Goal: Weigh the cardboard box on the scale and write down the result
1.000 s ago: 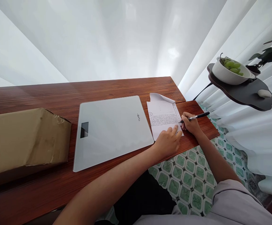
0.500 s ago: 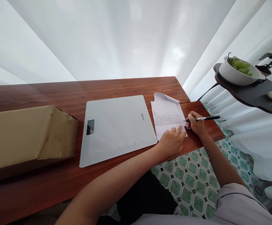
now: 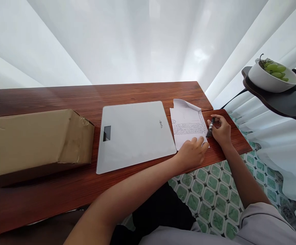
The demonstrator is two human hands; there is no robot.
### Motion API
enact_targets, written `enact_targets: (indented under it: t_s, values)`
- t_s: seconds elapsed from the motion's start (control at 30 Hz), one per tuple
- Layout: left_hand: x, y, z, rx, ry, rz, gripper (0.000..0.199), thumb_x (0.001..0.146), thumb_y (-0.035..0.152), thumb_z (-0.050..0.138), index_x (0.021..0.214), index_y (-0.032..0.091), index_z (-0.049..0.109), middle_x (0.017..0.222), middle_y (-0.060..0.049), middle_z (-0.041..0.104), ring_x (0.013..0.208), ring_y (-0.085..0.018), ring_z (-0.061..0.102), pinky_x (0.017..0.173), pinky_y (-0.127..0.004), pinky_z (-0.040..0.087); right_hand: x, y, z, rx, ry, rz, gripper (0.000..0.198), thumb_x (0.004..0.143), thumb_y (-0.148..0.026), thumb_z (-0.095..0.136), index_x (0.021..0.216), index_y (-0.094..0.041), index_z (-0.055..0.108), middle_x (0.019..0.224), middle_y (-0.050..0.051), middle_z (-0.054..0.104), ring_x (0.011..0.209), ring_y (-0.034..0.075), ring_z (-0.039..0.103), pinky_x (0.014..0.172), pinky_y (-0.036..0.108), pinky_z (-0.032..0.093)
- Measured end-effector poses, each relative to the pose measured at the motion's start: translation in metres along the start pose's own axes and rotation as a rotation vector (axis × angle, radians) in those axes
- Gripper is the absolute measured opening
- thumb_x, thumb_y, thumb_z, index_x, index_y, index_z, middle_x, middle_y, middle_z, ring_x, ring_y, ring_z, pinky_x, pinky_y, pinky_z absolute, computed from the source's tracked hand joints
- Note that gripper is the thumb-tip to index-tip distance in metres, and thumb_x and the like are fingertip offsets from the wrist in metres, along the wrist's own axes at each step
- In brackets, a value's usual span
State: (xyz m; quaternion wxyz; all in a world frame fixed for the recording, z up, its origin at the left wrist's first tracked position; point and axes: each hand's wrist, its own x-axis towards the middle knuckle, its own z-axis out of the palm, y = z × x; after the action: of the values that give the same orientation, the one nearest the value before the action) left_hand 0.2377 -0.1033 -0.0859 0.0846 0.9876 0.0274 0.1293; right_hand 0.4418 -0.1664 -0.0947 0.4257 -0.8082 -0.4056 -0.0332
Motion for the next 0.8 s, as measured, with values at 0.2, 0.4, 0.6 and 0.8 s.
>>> enact_targets:
  t_s: [0.2, 0.4, 0.6, 0.8]
  values:
    - [-0.002, 0.0, -0.001, 0.014, 0.066, 0.055, 0.014, 0.09, 0.019, 0.038, 0.099, 0.015, 0.048, 0.099, -0.009, 0.052, 0.072, -0.019, 0.048, 0.049, -0.032, 0.025, 0.003, 0.0, 0.004, 0.038, -0.046, 0.05, 0.044, 0.085, -0.042, 0.063, 0.12, -0.016, 0.064, 0.095, 0.009, 0.071, 0.079, 0.02, 0.066, 0.068, 0.034, 0.056]
    - [-0.002, 0.001, 0.002, 0.053, 0.074, 0.091, 0.017, 0.091, 0.017, 0.036, 0.103, 0.015, 0.048, 0.098, -0.009, 0.053, 0.072, -0.019, 0.052, 0.05, -0.033, 0.023, 0.004, 0.0, 0.006, -0.107, -0.117, -0.081, 0.035, 0.088, -0.038, 0.058, 0.113, -0.016, 0.069, 0.081, 0.005, 0.068, 0.065, 0.016, 0.058, 0.069, 0.031, 0.05]
    - [-0.004, 0.003, 0.0, 0.065, 0.057, 0.109, 0.025, 0.091, 0.014, 0.034, 0.11, 0.013, 0.051, 0.099, -0.01, 0.056, 0.075, -0.019, 0.057, 0.052, -0.033, 0.026, 0.003, 0.003, 0.009, -0.273, -0.11, -0.246, 0.031, 0.091, -0.035, 0.053, 0.11, -0.016, 0.068, 0.076, 0.004, 0.062, 0.072, 0.018, 0.056, 0.076, 0.033, 0.046]
    - [-0.045, 0.007, -0.029, 0.073, 0.1, 0.239, 0.02, 0.096, 0.02, 0.035, 0.105, 0.015, 0.053, 0.103, -0.01, 0.057, 0.07, -0.016, 0.054, 0.056, -0.033, 0.033, 0.004, 0.004, 0.008, -0.331, -0.149, -0.226, 0.035, 0.093, -0.037, 0.048, 0.114, -0.017, 0.067, 0.087, 0.008, 0.069, 0.078, 0.021, 0.061, 0.077, 0.033, 0.046]
